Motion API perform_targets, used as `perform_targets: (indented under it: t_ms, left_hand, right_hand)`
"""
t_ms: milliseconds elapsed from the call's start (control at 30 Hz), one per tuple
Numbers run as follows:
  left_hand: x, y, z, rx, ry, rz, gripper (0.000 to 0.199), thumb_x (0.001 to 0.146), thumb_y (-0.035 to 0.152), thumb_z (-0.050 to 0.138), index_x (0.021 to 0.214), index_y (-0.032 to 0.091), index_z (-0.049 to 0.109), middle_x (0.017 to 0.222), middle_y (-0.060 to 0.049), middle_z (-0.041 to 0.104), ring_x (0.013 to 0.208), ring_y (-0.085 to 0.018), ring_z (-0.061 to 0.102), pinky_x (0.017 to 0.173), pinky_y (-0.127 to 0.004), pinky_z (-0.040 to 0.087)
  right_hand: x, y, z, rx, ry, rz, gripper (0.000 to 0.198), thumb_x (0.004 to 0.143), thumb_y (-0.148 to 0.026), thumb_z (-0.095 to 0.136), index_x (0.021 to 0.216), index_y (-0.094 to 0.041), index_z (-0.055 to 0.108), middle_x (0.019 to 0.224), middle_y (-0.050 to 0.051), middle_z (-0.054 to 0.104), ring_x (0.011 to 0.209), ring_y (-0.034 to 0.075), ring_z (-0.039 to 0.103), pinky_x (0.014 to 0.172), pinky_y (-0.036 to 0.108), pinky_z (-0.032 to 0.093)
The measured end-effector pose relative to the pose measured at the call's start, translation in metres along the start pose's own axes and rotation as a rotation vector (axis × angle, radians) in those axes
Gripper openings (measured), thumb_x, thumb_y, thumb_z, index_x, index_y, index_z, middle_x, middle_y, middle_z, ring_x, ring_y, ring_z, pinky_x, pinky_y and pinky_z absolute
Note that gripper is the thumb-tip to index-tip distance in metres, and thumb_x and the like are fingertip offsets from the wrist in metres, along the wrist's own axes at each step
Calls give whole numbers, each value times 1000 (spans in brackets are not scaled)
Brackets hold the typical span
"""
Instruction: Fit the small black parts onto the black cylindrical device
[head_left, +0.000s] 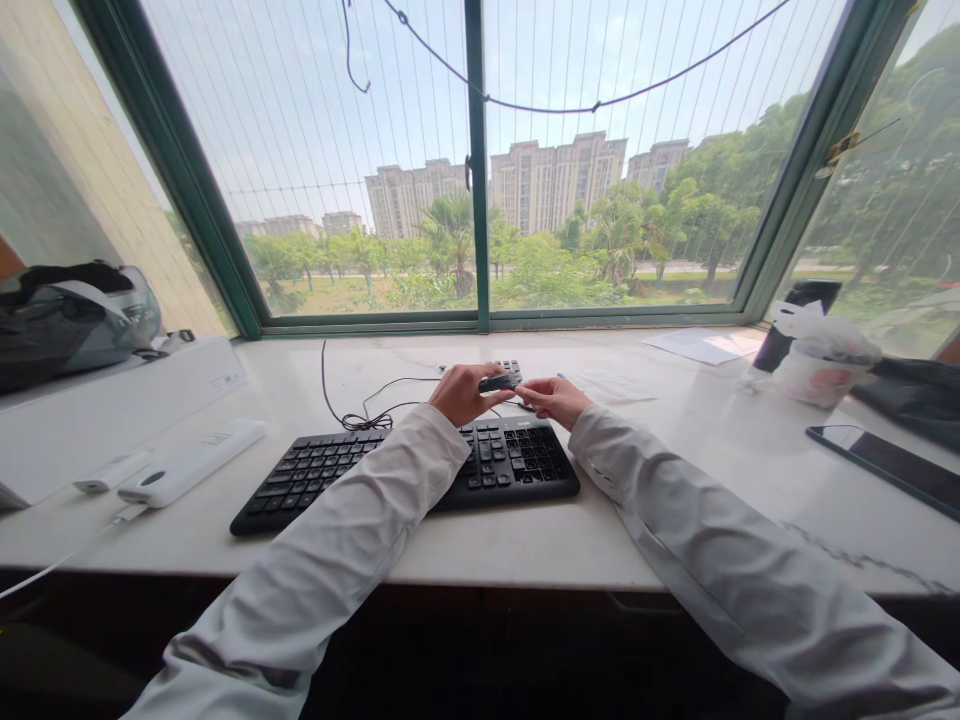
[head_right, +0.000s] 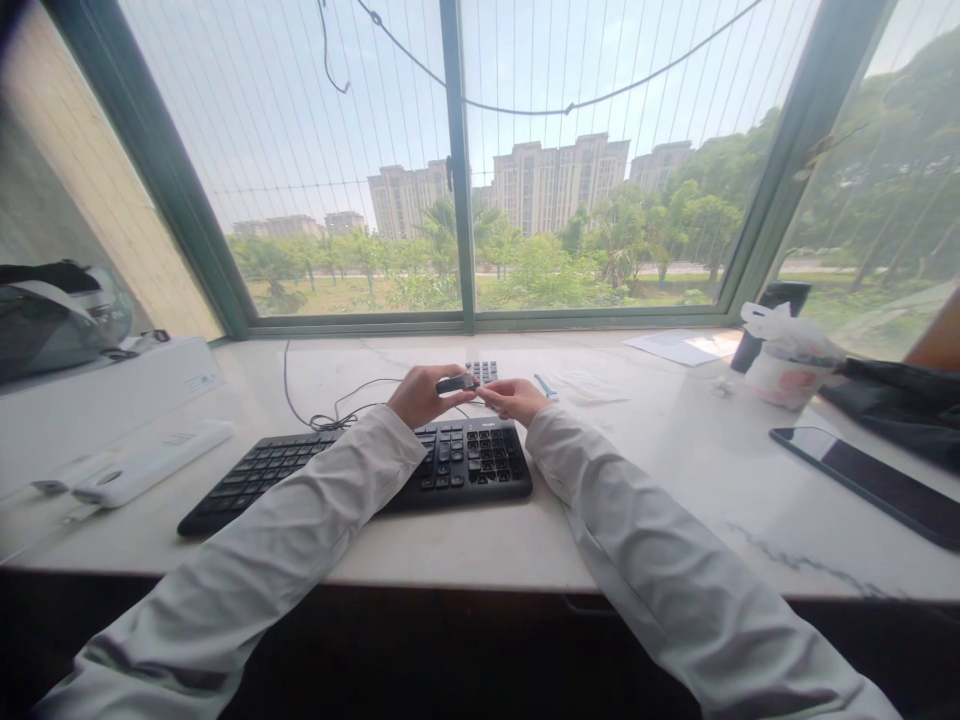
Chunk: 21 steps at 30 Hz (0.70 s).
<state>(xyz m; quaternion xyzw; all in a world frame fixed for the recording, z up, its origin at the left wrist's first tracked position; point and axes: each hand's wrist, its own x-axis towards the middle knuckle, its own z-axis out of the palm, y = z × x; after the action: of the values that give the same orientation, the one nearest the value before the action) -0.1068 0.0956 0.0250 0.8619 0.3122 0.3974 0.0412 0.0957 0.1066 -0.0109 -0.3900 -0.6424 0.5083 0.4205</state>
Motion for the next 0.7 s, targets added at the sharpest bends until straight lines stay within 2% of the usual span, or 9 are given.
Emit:
perform_targets:
  t_ms: [200, 267, 400, 500, 600, 700]
  left_hand:
    - [2, -4, -5, 55, -20, 10, 25, 76, 41, 65, 86, 19, 71, 83, -5, 72, 73, -16, 64, 71, -25, 45]
    - [3, -8, -9, 91, -15, -12, 26, 75, 42, 65, 87, 19, 71, 84, -6, 72, 75, -17, 64, 73, -26, 45]
    - [4, -21, -24, 176, 51, -175, 26, 72, 43, 68, 88, 22, 72, 90, -3, 73, 82, -18, 65, 78, -29, 47]
    - [6, -34, -34, 206, 44, -363, 28, 68, 43, 71, 88, 25, 73, 86, -1, 73, 79, -18, 66, 77, -29, 48]
    - [14, -49, -34, 275, -22, -459, 28, 68, 46, 70, 86, 25, 74, 85, -1, 73, 80, -19, 66, 77, -30, 48]
    - [33, -69, -26, 364, -174, -503, 30, 69, 49, 67, 86, 25, 75, 83, -2, 73, 79, -18, 65, 76, -28, 47]
  right_hand:
    - [4, -1, 2, -142, 26, -36, 51, 67, -57, 68, 93, -13, 71, 69, 1, 59, 52, 6, 41, 49, 22, 34]
    - [3, -1, 0, -235, 73, -43, 50, 71, -57, 63, 96, -15, 71, 71, 2, 62, 55, 8, 45, 52, 23, 37]
    - [-2, -2, -8, -704, 337, -117, 37, 82, -49, 54, 95, -19, 72, 74, 3, 67, 67, 13, 56, 65, 25, 42]
    - [-7, -2, -12, -1036, 409, -96, 29, 84, -44, 51, 92, -25, 71, 79, 2, 70, 76, 16, 60, 71, 28, 42]
    - [-9, -2, -10, -1198, 374, -75, 28, 86, -44, 47, 95, -29, 70, 82, 2, 71, 79, 18, 62, 71, 29, 42]
    - [-9, -2, -7, -1264, 366, -83, 31, 86, -44, 45, 98, -29, 70, 85, 3, 71, 81, 19, 62, 73, 30, 42]
